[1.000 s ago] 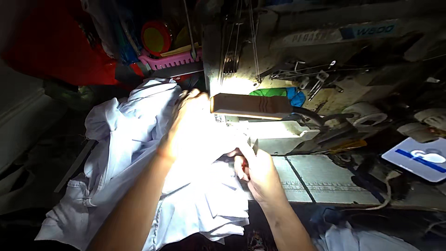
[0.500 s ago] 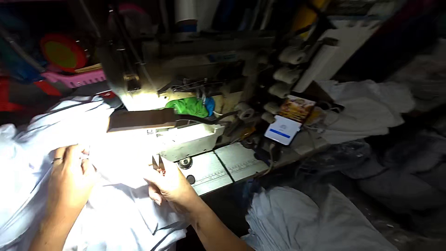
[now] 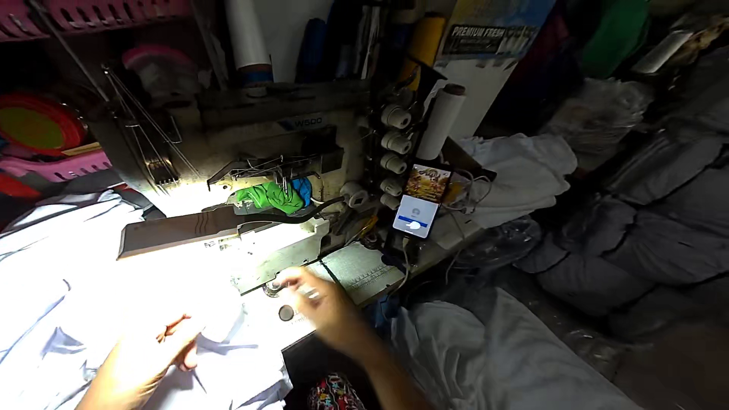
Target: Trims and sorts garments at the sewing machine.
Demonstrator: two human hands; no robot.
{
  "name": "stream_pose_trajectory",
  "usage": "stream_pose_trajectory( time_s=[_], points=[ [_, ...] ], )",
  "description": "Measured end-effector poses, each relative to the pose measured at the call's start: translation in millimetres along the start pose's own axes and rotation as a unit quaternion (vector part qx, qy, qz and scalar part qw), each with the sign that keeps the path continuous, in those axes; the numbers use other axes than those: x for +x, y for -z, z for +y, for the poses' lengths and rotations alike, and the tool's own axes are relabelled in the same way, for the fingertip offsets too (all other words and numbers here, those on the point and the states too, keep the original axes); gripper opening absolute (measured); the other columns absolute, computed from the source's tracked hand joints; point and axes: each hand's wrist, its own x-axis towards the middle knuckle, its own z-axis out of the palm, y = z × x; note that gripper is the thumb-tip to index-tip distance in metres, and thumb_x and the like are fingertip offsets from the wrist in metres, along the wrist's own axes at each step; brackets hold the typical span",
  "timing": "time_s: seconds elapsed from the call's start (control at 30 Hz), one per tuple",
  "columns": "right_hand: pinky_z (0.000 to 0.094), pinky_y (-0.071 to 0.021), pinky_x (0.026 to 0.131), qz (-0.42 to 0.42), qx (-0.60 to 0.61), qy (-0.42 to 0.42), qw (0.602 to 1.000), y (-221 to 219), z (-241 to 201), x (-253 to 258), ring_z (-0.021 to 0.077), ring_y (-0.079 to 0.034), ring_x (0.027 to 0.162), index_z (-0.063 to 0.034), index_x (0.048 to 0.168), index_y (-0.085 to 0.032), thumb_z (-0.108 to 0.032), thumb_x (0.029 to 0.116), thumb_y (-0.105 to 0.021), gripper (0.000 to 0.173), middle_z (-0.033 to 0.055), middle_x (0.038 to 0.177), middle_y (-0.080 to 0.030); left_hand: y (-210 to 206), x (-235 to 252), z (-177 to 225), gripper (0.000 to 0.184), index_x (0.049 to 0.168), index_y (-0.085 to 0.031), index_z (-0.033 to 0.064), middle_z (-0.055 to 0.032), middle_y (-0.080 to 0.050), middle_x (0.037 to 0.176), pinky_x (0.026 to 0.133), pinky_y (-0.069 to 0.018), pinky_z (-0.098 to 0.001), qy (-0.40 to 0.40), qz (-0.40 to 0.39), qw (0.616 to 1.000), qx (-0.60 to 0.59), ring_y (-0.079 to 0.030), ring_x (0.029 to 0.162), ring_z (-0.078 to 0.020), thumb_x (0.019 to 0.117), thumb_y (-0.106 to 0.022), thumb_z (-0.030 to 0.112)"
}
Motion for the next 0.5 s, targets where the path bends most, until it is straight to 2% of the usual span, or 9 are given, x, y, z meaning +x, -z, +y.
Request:
stream_pose_trajectory(
  time_s=[0.07,0.13,0.17,0.23,0.27,0.33,0.37,0.5],
  points=[
    [0.0253,-0.0544,0.068,0.14,-0.041,-0.084,0.986,62.7,8.9,-1.2,0.0048,-0.065,0.076,-0.0012,0.116,-0.07,-0.016,0.1023,-0.058,0.024,0.0038,0.099,-0.073,0.9,-0.7,-9.9,0.016,0.092,-0.066,0.0114,0.0119,-0.065,0.064,0.058,-0.054,-0.0169,-0.013,-0.011,1.0,-0.018,-0.062,0.056,0.0006,0.0975,-0.053,0.005],
    [0.0236,-0.0451,0.056,0.282,-0.063,-0.103,0.952,128.1,16.0,-0.8,0.0024,-0.052,0.063,-0.0034,0.122,-0.065,-0.023,0.1043,-0.056,0.028,-0.0002,0.094,-0.067,1.4,1.4,-17.1,0.017,0.094,-0.066,0.0113,0.01,-0.067,0.066,0.059,-0.0548,-0.0172,-0.033,-0.015,0.998,-0.046,-0.064,0.058,-0.001,0.0984,-0.052,0.004],
    [0.022,-0.0431,0.055,0.339,-0.077,-0.092,0.933,158.5,19.8,2.6,0.0008,-0.049,0.062,-0.0054,0.125,-0.063,-0.025,0.1055,-0.053,0.029,-0.0024,0.094,-0.063,2.0,2.9,-21.4,0.016,0.096,-0.067,0.0112,0.0089,-0.069,0.068,0.061,-0.0558,-0.0179,-0.044,-0.018,0.997,-0.064,-0.065,0.059,-0.0019,0.0984,-0.053,0.003],
    [0.023,-0.0432,0.057,0.403,-0.124,-0.076,0.904,211.6,30.1,13.2,0.0019,-0.049,0.067,-0.0095,0.132,-0.059,-0.03,0.1076,-0.05,0.033,-0.0009,0.103,-0.061,2.3,4.4,-27.8,0.014,0.098,-0.069,0.0124,0.0079,-0.072,0.075,0.065,-0.0584,-0.0201,-0.066,-0.013,0.993,-0.095,-0.068,0.064,-0.0037,0.0959,-0.059,0.003],
    [0.027,-0.0443,0.061,0.408,-0.161,-0.081,0.895,232.1,34.6,19.6,0.0059,-0.05,0.071,-0.0107,0.137,-0.057,-0.032,0.1082,-0.049,0.036,0.0027,0.107,-0.06,2.1,4.4,-29.7,0.015,0.097,-0.071,0.0139,0.0078,-0.073,0.078,0.066,-0.0596,-0.0211,-0.078,-0.007,0.99,-0.113,-0.069,0.067,-0.0044,0.0943,-0.061,0.002],
    [0.0432,-0.0497,0.082,0.377,-0.226,-0.107,0.892,258.9,35.8,31.8,0.022,-0.06,0.095,-0.0079,0.145,-0.053,-0.03,0.1104,-0.045,0.042,0.0167,0.127,-0.062,3.1,3.3,-31.1,0.017,0.095,-0.071,0.0179,0.0094,-0.073,0.081,0.068,-0.0593,-0.0209,-0.091,-0.001,0.986,-0.137,-0.069,0.069,-0.0032,0.0929,-0.063,0.003],
    [0.0506,-0.048,0.09,0.352,-0.251,-0.119,0.894,265.9,34.7,38.2,0.0295,-0.061,0.105,-0.0051,0.145,-0.053,-0.029,0.1111,-0.044,0.042,0.0218,0.131,-0.061,3.5,2.6,-31.5,0.018,0.095,-0.072,0.0205,0.0109,-0.073,0.081,0.067,-0.0583,-0.0196,-0.098,-0.001,0.985,-0.145,-0.068,0.069,-0.0015,0.0928,-0.064,0.005],
    [0.0613,-0.0446,0.097,0.301,-0.307,-0.135,0.893,271.5,32.4,54.2,0.0409,-0.062,0.113,-0.0029,0.14,-0.059,-0.027,0.1101,-0.048,0.04,0.0278,0.124,-0.064,3.2,1.0,-31.8,0.017,0.093,-0.075,0.0227,0.0109,-0.073,0.08,0.064,-0.056,-0.0179,-0.115,0.005,0.978,-0.176,-0.066,0.067,0.0,0.0923,-0.067,0.008]
  ],
)
